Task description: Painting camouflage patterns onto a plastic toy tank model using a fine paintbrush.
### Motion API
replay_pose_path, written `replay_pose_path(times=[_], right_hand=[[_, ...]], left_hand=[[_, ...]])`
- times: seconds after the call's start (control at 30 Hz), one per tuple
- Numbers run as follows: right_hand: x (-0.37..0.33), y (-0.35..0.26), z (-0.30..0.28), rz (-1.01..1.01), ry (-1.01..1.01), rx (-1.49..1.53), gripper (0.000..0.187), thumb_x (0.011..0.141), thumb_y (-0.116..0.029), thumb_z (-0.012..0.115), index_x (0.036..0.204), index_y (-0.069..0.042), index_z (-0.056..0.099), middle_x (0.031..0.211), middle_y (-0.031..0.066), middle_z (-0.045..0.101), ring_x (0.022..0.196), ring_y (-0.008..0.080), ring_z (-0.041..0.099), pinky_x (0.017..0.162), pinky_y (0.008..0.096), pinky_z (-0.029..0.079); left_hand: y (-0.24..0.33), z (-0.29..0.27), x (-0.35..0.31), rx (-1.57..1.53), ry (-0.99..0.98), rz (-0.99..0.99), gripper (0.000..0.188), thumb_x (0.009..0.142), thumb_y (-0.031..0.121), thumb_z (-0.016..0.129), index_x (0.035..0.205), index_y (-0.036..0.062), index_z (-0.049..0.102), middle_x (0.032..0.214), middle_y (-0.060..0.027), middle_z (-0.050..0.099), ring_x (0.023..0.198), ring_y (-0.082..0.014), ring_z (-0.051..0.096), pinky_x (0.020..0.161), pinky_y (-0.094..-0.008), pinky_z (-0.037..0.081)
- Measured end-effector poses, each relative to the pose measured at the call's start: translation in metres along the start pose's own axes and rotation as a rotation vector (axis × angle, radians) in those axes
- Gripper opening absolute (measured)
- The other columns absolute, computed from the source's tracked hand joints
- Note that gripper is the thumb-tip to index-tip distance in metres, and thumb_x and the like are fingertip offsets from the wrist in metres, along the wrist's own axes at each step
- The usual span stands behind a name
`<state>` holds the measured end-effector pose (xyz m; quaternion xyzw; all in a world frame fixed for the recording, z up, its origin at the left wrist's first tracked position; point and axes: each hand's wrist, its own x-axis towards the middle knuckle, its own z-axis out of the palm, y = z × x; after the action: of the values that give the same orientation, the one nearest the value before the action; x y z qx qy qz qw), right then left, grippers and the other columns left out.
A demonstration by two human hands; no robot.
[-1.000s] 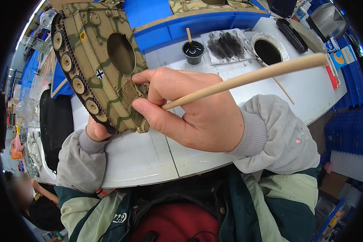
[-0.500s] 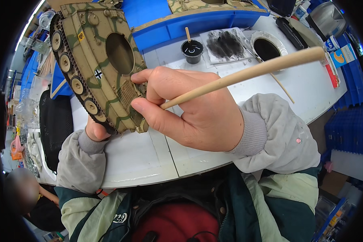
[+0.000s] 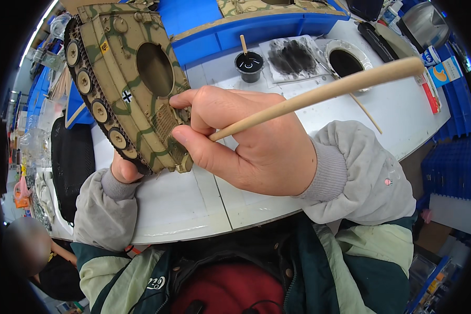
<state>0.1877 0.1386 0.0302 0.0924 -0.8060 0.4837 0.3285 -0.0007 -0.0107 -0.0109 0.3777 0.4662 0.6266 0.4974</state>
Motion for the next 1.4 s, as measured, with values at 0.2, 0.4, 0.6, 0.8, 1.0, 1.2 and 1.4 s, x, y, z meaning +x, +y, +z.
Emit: replay_pose_path(times=[0.2, 0.4, 0.6, 0.8, 1.0, 1.2, 1.4], right_hand=[[0.0007, 0.0003, -0.0003, -0.007, -0.001, -0.005, 0.01, 0.084, 0.007, 0.051, 0.078, -0.001, 0.048, 0.063, 0.0037, 0.051, 0.058, 0.0112, 0.052, 0.091, 0.054, 0.044], [0.0002, 0.0005, 0.0004, -0.008, 0.007, -0.002, 0.011, 0.083, 0.008, 0.051, 0.078, -0.001, 0.049, 0.063, 0.0039, 0.051, 0.058, 0.0113, 0.053, 0.091, 0.0541, 0.044], [0.0001, 0.0006, 0.0017, 0.028, 0.042, 0.087, 0.009, 0.085, 0.007, 0.05, 0.08, -0.001, 0.048, 0.064, 0.0039, 0.052, 0.06, 0.0112, 0.053, 0.093, 0.0543, 0.042], [0.0003, 0.0004, 0.0014, 0.024, 0.042, 0.118, 0.008, 0.086, 0.005, 0.05, 0.082, -0.001, 0.047, 0.064, 0.0043, 0.053, 0.061, 0.0116, 0.054, 0.094, 0.0539, 0.041], [-0.0001, 0.0015, -0.0001, -0.007, 0.018, 0.075, 0.009, 0.086, 0.005, 0.05, 0.081, -0.002, 0.047, 0.063, 0.0049, 0.053, 0.061, 0.0119, 0.054, 0.093, 0.054, 0.042], [0.0002, 0.0016, 0.0, 0.024, 0.052, 0.152, 0.009, 0.085, 0.006, 0.049, 0.081, -0.001, 0.048, 0.064, 0.0056, 0.054, 0.061, 0.0121, 0.055, 0.093, 0.0535, 0.042], [0.0004, 0.0011, -0.0004, -0.007, 0.027, 0.083, 0.008, 0.086, 0.005, 0.049, 0.082, -0.001, 0.048, 0.064, 0.0053, 0.054, 0.061, 0.012, 0.054, 0.093, 0.0536, 0.042]], left_hand=[[0.0017, 0.0016, -0.0004, -0.002, 0.004, -0.004, 0.118, 0.048, 0.051, 0.085, 0.134, -0.0014, 0.024, 0.131, -0.0102, 0.041, 0.116, -0.0202, 0.044, 0.096, -0.0349, 0.038], [0.0001, 0.0022, -0.0001, -0.006, 0.012, 0.012, 0.119, 0.048, 0.052, 0.085, 0.134, -0.0019, 0.024, 0.131, -0.01, 0.041, 0.116, -0.0203, 0.044, 0.096, -0.0351, 0.038], [0.0027, 0.0033, -0.0022, -0.007, 0.009, -0.002, 0.118, 0.049, 0.053, 0.084, 0.134, -0.0022, 0.024, 0.13, -0.0103, 0.041, 0.116, -0.0205, 0.045, 0.096, -0.035, 0.039], [0.0033, 0.0031, -0.003, -0.026, 0.002, -0.006, 0.116, 0.05, 0.053, 0.083, 0.133, -0.0018, 0.026, 0.13, -0.0105, 0.043, 0.116, -0.0204, 0.046, 0.095, -0.0349, 0.04], [0.0035, 0.0031, -0.004, -0.048, 0.004, -0.018, 0.114, 0.05, 0.051, 0.084, 0.134, -0.0011, 0.026, 0.13, -0.0096, 0.043, 0.116, -0.02, 0.046, 0.095, -0.035, 0.04], [0.0051, 0.0036, -0.0043, -0.036, 0.014, -0.035, 0.114, 0.05, 0.051, 0.084, 0.134, -0.001, 0.026, 0.13, -0.0094, 0.042, 0.116, -0.0198, 0.045, 0.096, -0.0352, 0.039], [0.0042, 0.004, -0.0042, -0.04, 0.02, -0.021, 0.115, 0.051, 0.051, 0.084, 0.135, -0.0013, 0.024, 0.131, -0.0097, 0.041, 0.117, -0.0202, 0.044, 0.097, -0.0354, 0.038]])
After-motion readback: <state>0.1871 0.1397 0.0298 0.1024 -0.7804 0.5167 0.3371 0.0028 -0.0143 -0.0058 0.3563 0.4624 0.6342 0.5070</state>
